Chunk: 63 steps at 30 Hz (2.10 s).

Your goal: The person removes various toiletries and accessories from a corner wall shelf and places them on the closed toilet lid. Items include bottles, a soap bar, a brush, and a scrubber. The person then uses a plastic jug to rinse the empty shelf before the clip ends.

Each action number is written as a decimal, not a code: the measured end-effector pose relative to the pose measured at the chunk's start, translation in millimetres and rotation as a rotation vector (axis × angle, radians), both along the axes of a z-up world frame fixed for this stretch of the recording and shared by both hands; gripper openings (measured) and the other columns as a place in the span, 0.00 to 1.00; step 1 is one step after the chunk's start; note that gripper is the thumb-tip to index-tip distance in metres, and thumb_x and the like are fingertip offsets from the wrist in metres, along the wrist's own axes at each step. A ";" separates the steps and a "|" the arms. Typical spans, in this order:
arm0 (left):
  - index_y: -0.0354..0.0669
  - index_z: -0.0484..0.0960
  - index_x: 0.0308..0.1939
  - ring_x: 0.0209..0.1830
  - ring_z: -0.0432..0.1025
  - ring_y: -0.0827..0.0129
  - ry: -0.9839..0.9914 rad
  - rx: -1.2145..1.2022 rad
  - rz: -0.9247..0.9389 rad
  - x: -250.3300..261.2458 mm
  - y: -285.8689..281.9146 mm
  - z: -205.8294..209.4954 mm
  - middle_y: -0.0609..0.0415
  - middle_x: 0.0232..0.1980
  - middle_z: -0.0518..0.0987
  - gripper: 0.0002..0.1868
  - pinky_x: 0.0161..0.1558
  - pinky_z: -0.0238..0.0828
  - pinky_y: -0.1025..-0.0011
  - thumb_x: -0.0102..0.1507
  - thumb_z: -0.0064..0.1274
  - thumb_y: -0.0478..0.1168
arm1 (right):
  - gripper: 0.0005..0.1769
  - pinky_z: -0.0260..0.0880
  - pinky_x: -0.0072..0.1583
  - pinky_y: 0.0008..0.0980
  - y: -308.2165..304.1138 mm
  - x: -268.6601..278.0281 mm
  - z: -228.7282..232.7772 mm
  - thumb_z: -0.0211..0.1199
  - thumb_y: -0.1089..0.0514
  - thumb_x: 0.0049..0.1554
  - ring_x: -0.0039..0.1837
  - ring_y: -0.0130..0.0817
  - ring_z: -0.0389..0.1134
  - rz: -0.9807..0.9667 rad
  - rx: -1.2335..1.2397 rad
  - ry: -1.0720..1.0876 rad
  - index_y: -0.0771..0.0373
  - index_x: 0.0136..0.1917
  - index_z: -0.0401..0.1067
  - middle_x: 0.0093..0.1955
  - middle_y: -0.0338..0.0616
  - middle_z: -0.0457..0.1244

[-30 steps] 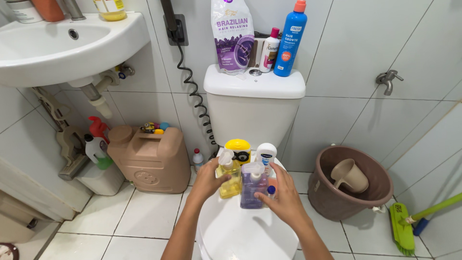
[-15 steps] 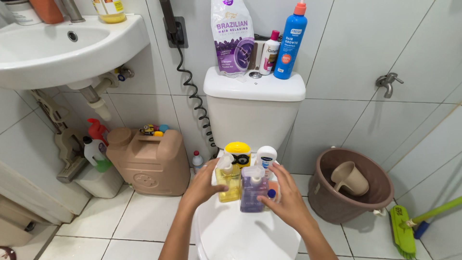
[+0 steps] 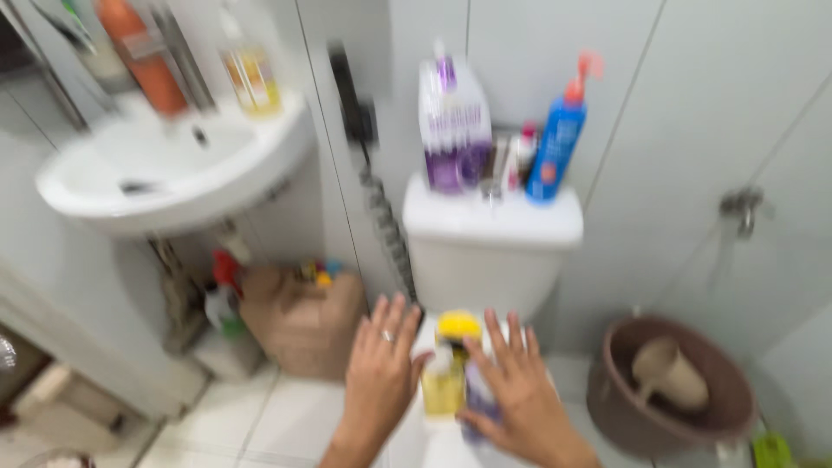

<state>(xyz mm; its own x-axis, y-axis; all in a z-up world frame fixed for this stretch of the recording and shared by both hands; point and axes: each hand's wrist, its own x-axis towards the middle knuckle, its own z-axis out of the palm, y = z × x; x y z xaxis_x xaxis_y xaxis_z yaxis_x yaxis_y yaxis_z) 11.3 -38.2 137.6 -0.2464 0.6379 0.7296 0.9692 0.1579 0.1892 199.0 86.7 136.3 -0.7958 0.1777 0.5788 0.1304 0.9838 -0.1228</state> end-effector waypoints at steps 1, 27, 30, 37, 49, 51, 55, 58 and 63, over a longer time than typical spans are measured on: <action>0.37 0.72 0.65 0.73 0.59 0.44 0.012 0.002 -0.012 -5.7 5.8 17.6 0.40 0.71 0.67 0.32 0.65 0.58 0.47 0.61 0.58 0.50 | 0.59 0.37 0.73 0.67 6.6 -12.7 16.9 0.76 0.40 0.43 0.81 0.70 0.31 -0.044 -0.012 -0.069 0.59 0.78 0.50 0.82 0.64 0.35; 0.42 0.51 0.78 0.82 0.35 0.36 -0.219 -0.464 0.124 -61.9 -9.1 328.8 0.34 0.82 0.44 0.56 0.70 0.35 0.39 0.54 0.67 0.52 | 0.64 0.22 0.70 0.82 21.7 -99.2 337.6 0.75 0.36 0.44 0.81 0.71 0.14 -0.060 -0.122 -0.337 0.57 0.80 0.42 0.83 0.66 0.20; 0.46 0.51 0.78 0.80 0.38 0.37 -0.213 -0.381 0.092 -55.5 4.9 333.3 0.35 0.80 0.45 0.56 0.70 0.40 0.40 0.53 0.69 0.52 | 0.61 0.22 0.72 0.74 37.0 -85.8 345.5 0.73 0.38 0.49 0.83 0.67 0.13 -0.184 -0.217 -0.518 0.53 0.82 0.39 0.85 0.61 0.18; 0.48 0.50 0.77 0.80 0.37 0.39 -0.296 -0.442 0.067 -28.2 52.5 309.1 0.37 0.83 0.42 0.57 0.71 0.42 0.40 0.52 0.71 0.52 | 0.60 0.20 0.73 0.76 87.2 -46.3 357.8 0.70 0.36 0.54 0.81 0.70 0.10 -0.211 -0.174 -0.708 0.55 0.83 0.36 0.85 0.64 0.15; 0.44 0.54 0.75 0.82 0.33 0.36 -0.193 -0.469 -0.295 64.8 141.6 315.6 0.32 0.83 0.39 0.56 0.70 0.38 0.35 0.52 0.73 0.52 | 0.56 0.22 0.77 0.72 99.2 80.4 409.4 0.67 0.34 0.57 0.84 0.62 0.14 -0.556 -0.291 -0.843 0.59 0.81 0.38 0.84 0.62 0.19; 0.48 0.54 0.77 0.83 0.32 0.37 -0.207 -0.520 -0.374 80.4 150.5 329.0 0.34 0.83 0.39 0.57 0.71 0.37 0.36 0.52 0.73 0.53 | 0.56 0.22 0.77 0.70 88.9 101.7 422.8 0.67 0.34 0.57 0.84 0.60 0.14 -0.686 -0.327 -0.830 0.58 0.81 0.38 0.84 0.60 0.19; 0.48 0.54 0.78 0.83 0.32 0.37 -0.131 -0.561 -0.590 111.3 167.4 352.4 0.34 0.83 0.39 0.56 0.71 0.37 0.37 0.53 0.72 0.51 | 0.56 0.22 0.78 0.69 62.7 142.2 440.8 0.66 0.35 0.57 0.83 0.61 0.14 -0.905 -0.401 -0.786 0.56 0.83 0.37 0.84 0.57 0.19; 0.47 0.56 0.78 0.83 0.34 0.37 -0.063 -0.492 -0.759 143.2 178.0 364.2 0.35 0.83 0.41 0.56 0.71 0.39 0.38 0.52 0.72 0.51 | 0.54 0.21 0.77 0.69 38.9 175.7 449.0 0.65 0.35 0.58 0.83 0.61 0.13 -1.040 -0.461 -0.749 0.56 0.82 0.37 0.85 0.58 0.19; 0.42 0.56 0.75 0.81 0.38 0.38 -0.011 -0.461 -1.014 208.3 188.2 382.4 0.34 0.83 0.44 0.53 0.71 0.42 0.40 0.53 0.71 0.49 | 0.54 0.19 0.75 0.73 2.5 230.1 464.9 0.64 0.34 0.58 0.82 0.63 0.13 -1.256 -0.505 -0.740 0.56 0.84 0.39 0.86 0.60 0.19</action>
<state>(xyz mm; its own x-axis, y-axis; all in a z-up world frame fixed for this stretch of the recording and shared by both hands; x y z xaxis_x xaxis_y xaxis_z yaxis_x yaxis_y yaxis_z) 219.6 150.0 520.0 0.5372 0.7568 0.3724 0.6880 -0.6486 0.3256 429.0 89.2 601.2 -0.0613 0.9800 -0.1893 0.9950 0.0749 0.0655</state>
